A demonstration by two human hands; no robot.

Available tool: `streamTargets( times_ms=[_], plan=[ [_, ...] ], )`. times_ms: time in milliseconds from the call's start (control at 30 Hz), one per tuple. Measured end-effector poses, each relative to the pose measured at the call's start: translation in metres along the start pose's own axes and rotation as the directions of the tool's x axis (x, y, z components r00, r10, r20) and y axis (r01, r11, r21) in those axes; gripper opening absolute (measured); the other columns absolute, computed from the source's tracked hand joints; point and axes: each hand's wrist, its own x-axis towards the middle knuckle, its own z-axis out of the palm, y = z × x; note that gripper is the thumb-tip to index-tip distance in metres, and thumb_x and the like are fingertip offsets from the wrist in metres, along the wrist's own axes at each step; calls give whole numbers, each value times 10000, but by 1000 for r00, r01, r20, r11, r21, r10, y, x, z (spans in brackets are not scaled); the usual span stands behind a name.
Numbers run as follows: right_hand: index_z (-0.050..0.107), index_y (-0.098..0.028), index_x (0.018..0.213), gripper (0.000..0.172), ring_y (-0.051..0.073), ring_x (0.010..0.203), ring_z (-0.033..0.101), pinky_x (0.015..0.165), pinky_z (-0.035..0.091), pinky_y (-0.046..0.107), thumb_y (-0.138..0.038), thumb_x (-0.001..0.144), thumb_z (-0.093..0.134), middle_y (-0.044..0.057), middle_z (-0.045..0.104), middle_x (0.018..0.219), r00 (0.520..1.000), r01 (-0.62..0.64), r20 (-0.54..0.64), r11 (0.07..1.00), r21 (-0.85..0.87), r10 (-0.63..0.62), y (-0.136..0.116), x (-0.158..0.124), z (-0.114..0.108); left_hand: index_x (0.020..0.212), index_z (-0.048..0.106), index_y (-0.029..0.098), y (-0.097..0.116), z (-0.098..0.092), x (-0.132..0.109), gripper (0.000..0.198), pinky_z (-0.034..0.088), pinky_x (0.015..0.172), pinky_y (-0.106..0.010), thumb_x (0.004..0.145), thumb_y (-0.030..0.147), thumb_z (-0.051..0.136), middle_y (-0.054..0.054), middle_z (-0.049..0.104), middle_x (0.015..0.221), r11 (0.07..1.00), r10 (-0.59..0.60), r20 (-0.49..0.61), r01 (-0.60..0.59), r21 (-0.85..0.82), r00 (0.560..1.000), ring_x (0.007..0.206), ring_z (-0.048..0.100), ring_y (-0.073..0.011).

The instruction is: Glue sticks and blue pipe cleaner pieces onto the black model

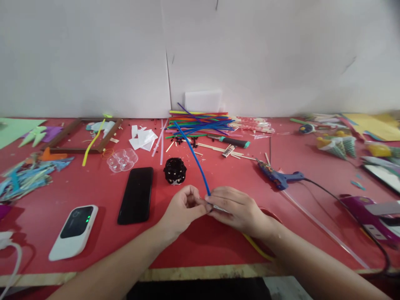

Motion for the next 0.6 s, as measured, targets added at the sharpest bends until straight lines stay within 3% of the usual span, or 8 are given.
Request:
streamTargets(
  times_ms=[300,433,600],
  plan=[
    [650,-153,1172,233,177,863,725,829,631,323,-201,945,643,102,751,938,999,27,-25,999,-33,-28,3,-2,-1,896,601,165,6,-1,-6,543,498,744,-236,561,378,970,13,734,710,989,-146,-20,146,5,989,698,681,-115],
    [648,-164,1197,274,178,870,731,834,633,323,-195,925,664,94,752,944,999,22,-43,999,-41,-24,3,-2,-1,906,610,164,5,-3,-7,541,536,764,-240,568,387,969,28,719,685,981,-182,2,182,-60,983,685,686,-105],
    [614,-181,1272,373,178,908,730,853,632,329,-180,906,685,84,758,992,998,46,-37,999,21,-46,1,-6,1,814,543,168,-1,-3,-6,560,564,720,-232,508,264,1002,55,681,633,944,-238,98,254,-209,966,628,678,-92]
  ],
)
